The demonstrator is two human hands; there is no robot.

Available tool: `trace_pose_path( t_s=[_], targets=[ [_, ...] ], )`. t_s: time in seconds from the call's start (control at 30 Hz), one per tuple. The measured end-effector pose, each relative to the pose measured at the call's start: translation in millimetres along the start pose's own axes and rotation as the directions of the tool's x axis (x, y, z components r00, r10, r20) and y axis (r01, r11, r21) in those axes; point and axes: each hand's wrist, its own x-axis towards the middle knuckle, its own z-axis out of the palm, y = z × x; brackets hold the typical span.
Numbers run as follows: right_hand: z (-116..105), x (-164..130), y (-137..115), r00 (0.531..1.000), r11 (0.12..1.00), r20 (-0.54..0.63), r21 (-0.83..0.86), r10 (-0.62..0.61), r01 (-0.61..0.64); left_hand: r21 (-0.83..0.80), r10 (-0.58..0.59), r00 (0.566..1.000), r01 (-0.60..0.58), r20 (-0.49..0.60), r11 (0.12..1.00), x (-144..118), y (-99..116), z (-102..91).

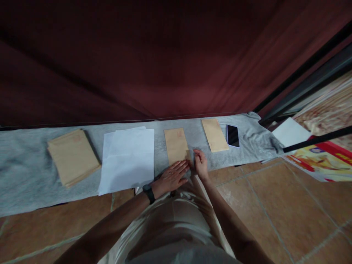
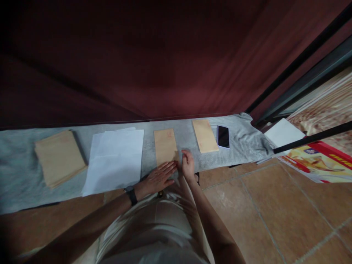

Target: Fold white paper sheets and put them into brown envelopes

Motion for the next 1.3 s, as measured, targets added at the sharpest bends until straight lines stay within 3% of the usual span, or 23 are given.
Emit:
trace_pose_path(
  t_s=[0.13, 0.27, 0.37, 0.53, 0.67, 0.93, 1.13, 1.3],
  targets=[
    [0.4, 25.6, -6.6, 0.97, 0.981, 0.197, -0.102, -0.143, 0.165, 0.004, -0.034, 0.998, 0.034, 0.049, 0.999, -0.8, 8.5, -6.3],
    [17.0, 59.2, -17.9, 0.842, 0.885, 0.454, -0.208, -0.291, 0.418, -0.004, -0.026, 0.998, 0.026, 0.064, 1.0, -2.8, 9.1, -6.1],
    [38.8, 84.6, -20.7, 0.746, 0.8, 0.587, -0.259, -0.314, 0.541, -0.024, -0.022, 0.998, 0.024, 0.06, 0.999, -6.6, 8.5, -3.6],
    [72.4, 110.9, -18.5, 0.637, 0.722, 0.695, -0.245, -0.335, 0.647, -0.08, -0.023, 0.998, 0.028, 0.059, 0.996, -8.1, 9.9, -7.7],
    [82.8, 107.4, -16.8, 0.593, 0.686, 0.724, -0.232, -0.352, 0.69, -0.105, -0.038, 0.997, 0.044, 0.062, 0.993, -7.1, 11.1, -10.3],
    [60.3, 74.8, -20.2, 0.515, 0.671, 0.751, -0.131, -0.414, 0.73, -0.096, -0.061, 0.997, 0.065, 0.046, 0.993, -12.1, 8.6, 1.0],
    [30.5, 51.9, -23.5, 0.503, 0.752, 0.79, -0.082, -0.351, 0.654, -0.07, -0.061, 0.997, 0.065, 0.053, 0.995, -12.1, 8.7, 2.1],
    [7.7, 35.0, -26.4, 0.447, 0.79, 0.845, -0.049, -0.294, 0.612, -0.033, -0.081, 0.996, 0.083, 0.044, 0.996, -12.6, 11.7, -0.3]
  ],
)
